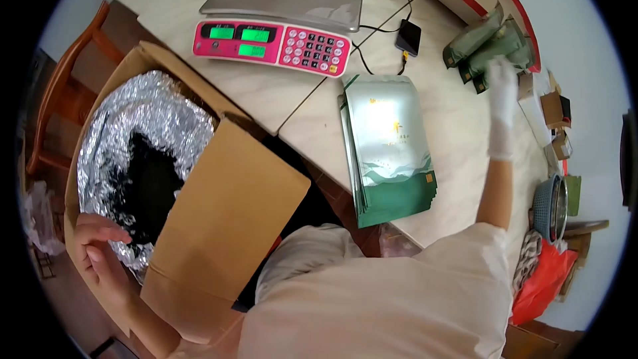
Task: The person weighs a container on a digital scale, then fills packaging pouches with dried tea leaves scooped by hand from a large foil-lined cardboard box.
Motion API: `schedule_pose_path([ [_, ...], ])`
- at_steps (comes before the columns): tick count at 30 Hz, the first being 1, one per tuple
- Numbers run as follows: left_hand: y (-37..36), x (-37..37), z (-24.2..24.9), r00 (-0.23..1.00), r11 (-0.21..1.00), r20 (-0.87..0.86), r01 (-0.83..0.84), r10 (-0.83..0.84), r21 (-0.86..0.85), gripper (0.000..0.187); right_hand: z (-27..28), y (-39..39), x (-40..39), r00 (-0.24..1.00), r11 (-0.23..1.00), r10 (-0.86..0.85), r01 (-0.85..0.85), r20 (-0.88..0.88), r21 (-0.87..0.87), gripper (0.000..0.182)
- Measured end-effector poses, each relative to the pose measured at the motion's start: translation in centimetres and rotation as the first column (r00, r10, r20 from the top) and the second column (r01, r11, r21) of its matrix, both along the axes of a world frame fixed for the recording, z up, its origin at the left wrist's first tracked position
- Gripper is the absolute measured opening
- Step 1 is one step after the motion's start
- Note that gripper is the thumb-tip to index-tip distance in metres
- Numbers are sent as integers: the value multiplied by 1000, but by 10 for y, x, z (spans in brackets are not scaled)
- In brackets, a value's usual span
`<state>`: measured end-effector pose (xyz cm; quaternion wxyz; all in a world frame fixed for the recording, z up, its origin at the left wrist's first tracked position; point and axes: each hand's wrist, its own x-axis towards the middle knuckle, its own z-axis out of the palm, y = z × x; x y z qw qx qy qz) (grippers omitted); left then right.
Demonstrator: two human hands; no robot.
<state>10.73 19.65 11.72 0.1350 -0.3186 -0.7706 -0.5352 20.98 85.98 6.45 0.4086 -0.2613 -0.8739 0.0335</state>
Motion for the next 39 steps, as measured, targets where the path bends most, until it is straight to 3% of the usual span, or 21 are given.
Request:
schedule_pose_path([
  [1,2,0,6,999,997,-37,33,-36,-76,33,-24,-26,-2,980,977,89,-120,177,175,30],
  [2,4,0,10,994,986,-75,67,-79,-154,34,-41,-72,-15,979,989,145,-139,141,-51,31],
  [3,10,1,8,997,984,-73,-17,4,-177,34,-58,-108,-23,944,970,193,-142,268,-199,42],
  [4,7,-6,12,999,967,-42,18,-29,-254,29,-66,-146,-35,856,980,122,-23,503,-197,55],
  [5,6,-8,7,999,980,52,11,-1,-200,25,-50,-190,-45,811,892,288,-35,509,-450,68],
  [7,3,-7,-4,979,995,206,22,-1,-101,19,-128,-198,-64,910,981,173,-195,378,21,73],
  [10,-15,4,-14,956,997,292,28,-7,-68,19,-103,-244,-75,817,993,103,-52,567,-105,78],
  [12,-28,11,-18,953,999,304,23,-10,-38,20,-106,-250,-73,826,994,105,-111,554,-23,63],
  [15,-41,11,-27,937,1000,348,6,-3,-6,20,-94,-252,-67,737,980,200,-156,645,-126,23],
  [20,-47,-4,-39,908,1000,418,27,-29,9,22,-71,-220,-48,747,967,203,-253,633,-12,18],
  [23,-47,-13,-44,885,997,465,59,-27,-53,20,-27,-209,-34,733,964,-25,-162,680,210,20],
  [24,-49,-17,-47,882,997,470,55,-26,-48,20,-3,-209,-30,729,945,-100,-144,677,295,20],
  [26,-55,-27,-51,878,993,479,62,-8,-98,20,45,-227,-16,944,937,131,-217,302,274,17],
  [28,-63,-40,-59,899,990,437,46,16,-132,20,80,-252,-15,942,921,331,-335,58,200,17],
  [29,-65,-46,-61,905,993,425,19,32,-115,20,92,-263,-19,924,923,382,-381,-2,55,19],
  [31,-66,-52,-56,921,997,382,-63,79,-55,26,115,-299,-33,872,858,487,-487,-42,-161,19],
  [32,-63,-52,-51,929,993,352,-118,115,-13,33,114,-312,-46,843,829,535,-537,-58,-154,19],
  [35,-70,-55,-40,991,991,56,-123,120,50,51,122,-372,-94,451,452,887,-892,101,17,18],
  [36,-74,-55,-36,990,989,-18,-136,137,63,57,124,-399,-107,388,397,913,-916,129,-50,17],
  [38,-82,-52,-33,988,988,-79,-128,135,84,63,115,-440,-148,194,160,964,-969,181,186,15],
  [39,-87,-48,-31,997,992,-48,-52,58,116,61,111,-464,-165,155,115,967,-974,203,196,14],
])
